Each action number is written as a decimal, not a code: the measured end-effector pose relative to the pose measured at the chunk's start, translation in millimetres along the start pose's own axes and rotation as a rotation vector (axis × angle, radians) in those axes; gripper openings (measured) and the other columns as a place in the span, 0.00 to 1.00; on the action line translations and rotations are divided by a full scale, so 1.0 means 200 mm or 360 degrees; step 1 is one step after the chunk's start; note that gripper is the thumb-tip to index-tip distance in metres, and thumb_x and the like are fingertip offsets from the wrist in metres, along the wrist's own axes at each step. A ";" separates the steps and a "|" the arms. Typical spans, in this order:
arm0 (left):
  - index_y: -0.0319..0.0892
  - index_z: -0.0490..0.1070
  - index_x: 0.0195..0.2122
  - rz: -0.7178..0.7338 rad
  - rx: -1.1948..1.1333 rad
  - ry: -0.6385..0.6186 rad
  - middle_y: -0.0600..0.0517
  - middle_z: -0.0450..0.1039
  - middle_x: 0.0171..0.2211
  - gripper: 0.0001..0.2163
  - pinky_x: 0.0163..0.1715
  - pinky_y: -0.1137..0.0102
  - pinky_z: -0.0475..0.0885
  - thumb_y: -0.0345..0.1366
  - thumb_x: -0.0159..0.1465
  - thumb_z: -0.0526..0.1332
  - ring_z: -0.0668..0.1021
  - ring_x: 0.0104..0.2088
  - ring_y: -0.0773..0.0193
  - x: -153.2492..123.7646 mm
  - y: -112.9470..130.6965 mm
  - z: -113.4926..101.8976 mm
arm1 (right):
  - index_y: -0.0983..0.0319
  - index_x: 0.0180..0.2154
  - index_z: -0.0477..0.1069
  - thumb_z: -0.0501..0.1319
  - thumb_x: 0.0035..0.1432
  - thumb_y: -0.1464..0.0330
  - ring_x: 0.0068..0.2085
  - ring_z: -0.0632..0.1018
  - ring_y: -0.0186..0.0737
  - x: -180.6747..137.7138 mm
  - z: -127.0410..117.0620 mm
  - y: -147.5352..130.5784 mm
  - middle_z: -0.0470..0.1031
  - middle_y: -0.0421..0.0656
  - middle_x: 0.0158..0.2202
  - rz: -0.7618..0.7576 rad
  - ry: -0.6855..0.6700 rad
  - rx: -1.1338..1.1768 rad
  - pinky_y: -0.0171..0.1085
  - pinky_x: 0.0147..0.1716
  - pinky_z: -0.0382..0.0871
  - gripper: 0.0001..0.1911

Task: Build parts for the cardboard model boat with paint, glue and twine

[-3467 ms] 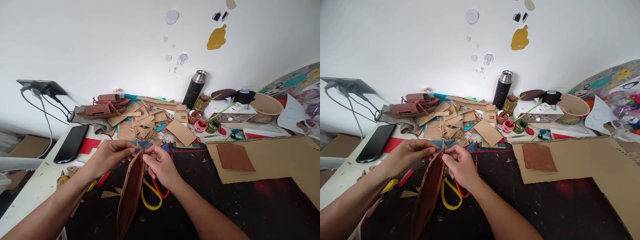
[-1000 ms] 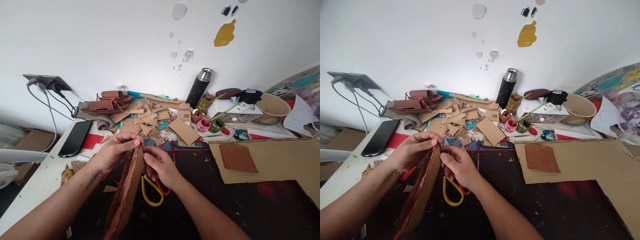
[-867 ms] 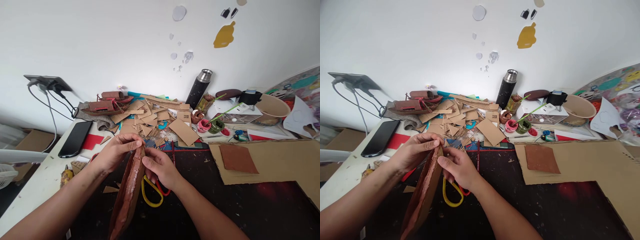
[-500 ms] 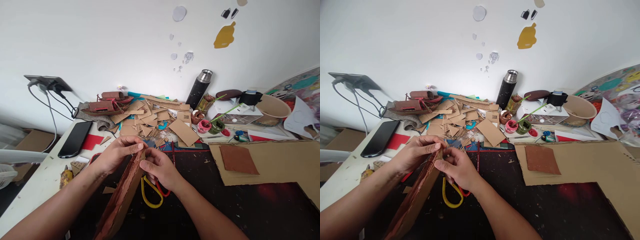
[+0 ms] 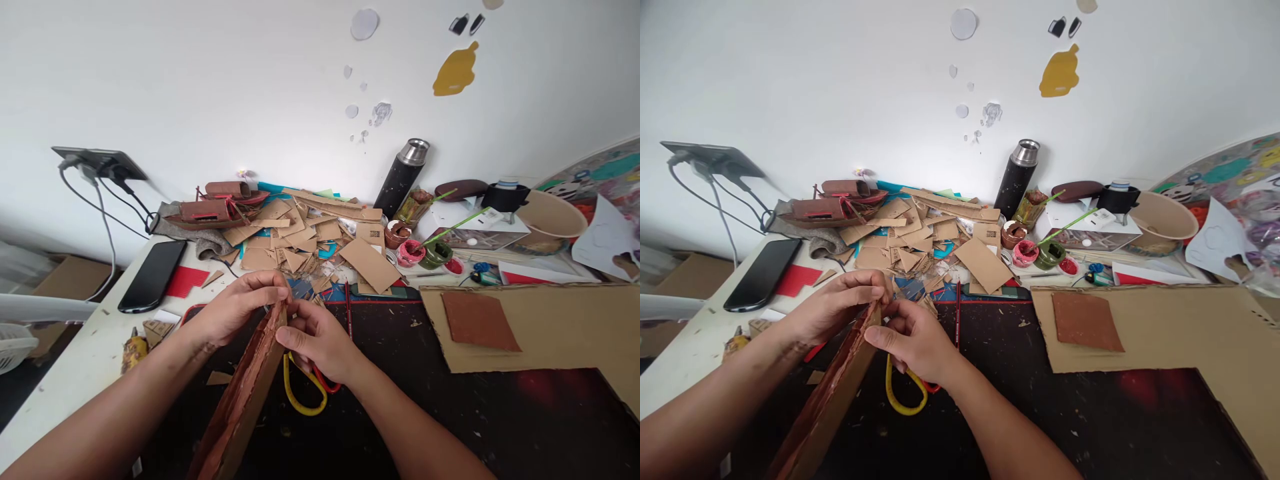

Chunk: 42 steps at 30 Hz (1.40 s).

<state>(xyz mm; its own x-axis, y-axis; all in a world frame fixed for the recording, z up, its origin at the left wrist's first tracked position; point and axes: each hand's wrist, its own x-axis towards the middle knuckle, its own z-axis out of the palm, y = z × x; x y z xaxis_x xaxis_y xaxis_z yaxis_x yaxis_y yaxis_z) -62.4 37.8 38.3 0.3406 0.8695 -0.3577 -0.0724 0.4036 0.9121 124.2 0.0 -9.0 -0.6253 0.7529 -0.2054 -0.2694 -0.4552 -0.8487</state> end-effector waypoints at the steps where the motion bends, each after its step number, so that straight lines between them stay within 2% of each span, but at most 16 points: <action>1: 0.41 0.79 0.27 -0.0012 -0.0001 -0.0003 0.51 0.77 0.27 0.14 0.30 0.71 0.70 0.46 0.57 0.76 0.74 0.28 0.64 0.00 0.00 0.00 | 0.60 0.44 0.70 0.75 0.56 0.43 0.16 0.65 0.26 0.00 0.00 0.00 0.68 0.29 0.23 0.0003 -0.0005 -0.0008 0.29 0.15 0.58 0.31; 10: 0.41 0.82 0.28 -0.0074 0.0028 -0.0001 0.50 0.78 0.26 0.19 0.28 0.72 0.70 0.53 0.60 0.75 0.74 0.26 0.65 0.01 -0.02 0.00 | 0.59 0.43 0.70 0.74 0.56 0.42 0.16 0.64 0.26 0.00 0.01 -0.01 0.67 0.29 0.22 0.0023 -0.0017 -0.0011 0.29 0.15 0.57 0.31; 17: 0.39 0.82 0.32 -0.0127 -0.0127 -0.0036 0.47 0.80 0.28 0.19 0.28 0.71 0.71 0.53 0.59 0.76 0.76 0.27 0.63 0.02 -0.02 -0.01 | 0.58 0.41 0.69 0.74 0.56 0.43 0.16 0.62 0.26 0.00 0.01 0.00 0.66 0.28 0.21 0.0025 0.0002 0.0044 0.30 0.15 0.59 0.29; 23: 0.40 0.78 0.28 0.0037 -0.0074 0.0169 0.52 0.73 0.27 0.21 0.28 0.72 0.68 0.53 0.55 0.79 0.71 0.27 0.66 0.04 -0.01 -0.02 | 0.59 0.44 0.70 0.75 0.55 0.44 0.15 0.63 0.26 0.00 0.01 0.00 0.68 0.29 0.22 0.0060 -0.0018 0.0016 0.29 0.14 0.57 0.30; 28: 0.41 0.71 0.25 0.0159 0.0024 0.0219 0.54 0.65 0.25 0.22 0.27 0.71 0.64 0.53 0.61 0.73 0.66 0.27 0.66 0.06 -0.02 -0.03 | 0.59 0.45 0.71 0.76 0.56 0.45 0.15 0.64 0.25 -0.01 0.01 0.02 0.67 0.28 0.22 0.0100 -0.0012 -0.0020 0.29 0.15 0.55 0.29; 32: 0.43 0.65 0.23 0.0247 0.0013 0.0293 0.57 0.58 0.24 0.23 0.23 0.71 0.57 0.52 0.64 0.70 0.61 0.24 0.68 0.08 -0.04 -0.05 | 0.59 0.45 0.71 0.75 0.56 0.46 0.15 0.63 0.26 0.00 0.00 0.02 0.68 0.28 0.22 0.0107 0.0022 -0.0028 0.29 0.15 0.56 0.28; 38: 0.45 0.56 0.21 0.0303 0.0108 0.0385 0.60 0.49 0.21 0.27 0.20 0.71 0.48 0.53 0.67 0.67 0.52 0.21 0.71 0.06 -0.03 -0.10 | 0.59 0.44 0.70 0.75 0.56 0.46 0.14 0.62 0.26 -0.01 0.00 -0.03 0.66 0.27 0.20 0.0037 0.0121 0.0056 0.29 0.14 0.58 0.28; 40: 0.45 0.57 0.21 0.0307 0.0159 0.0352 0.60 0.50 0.21 0.27 0.20 0.71 0.50 0.55 0.68 0.67 0.53 0.20 0.71 0.04 -0.03 -0.11 | 0.59 0.43 0.70 0.75 0.55 0.46 0.14 0.60 0.26 -0.01 -0.01 -0.03 0.64 0.26 0.18 0.0009 0.0166 0.0079 0.29 0.14 0.58 0.28; 42: 0.43 0.63 0.23 0.0314 0.0254 0.0331 0.59 0.56 0.21 0.26 0.21 0.72 0.54 0.56 0.67 0.67 0.58 0.21 0.70 0.02 -0.03 -0.12 | 0.59 0.43 0.70 0.75 0.55 0.46 0.14 0.60 0.27 0.00 -0.01 -0.03 0.62 0.25 0.17 -0.0013 0.0202 0.0108 0.28 0.14 0.59 0.28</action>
<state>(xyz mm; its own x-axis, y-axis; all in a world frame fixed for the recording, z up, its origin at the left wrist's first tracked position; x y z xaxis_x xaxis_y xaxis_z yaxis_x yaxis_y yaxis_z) -83.6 46.3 27.0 0.1346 0.9727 -0.1890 0.0355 0.1859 0.9819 128.3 4.2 -4.8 -0.5264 0.8089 -0.2620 -0.3259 -0.4766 -0.8165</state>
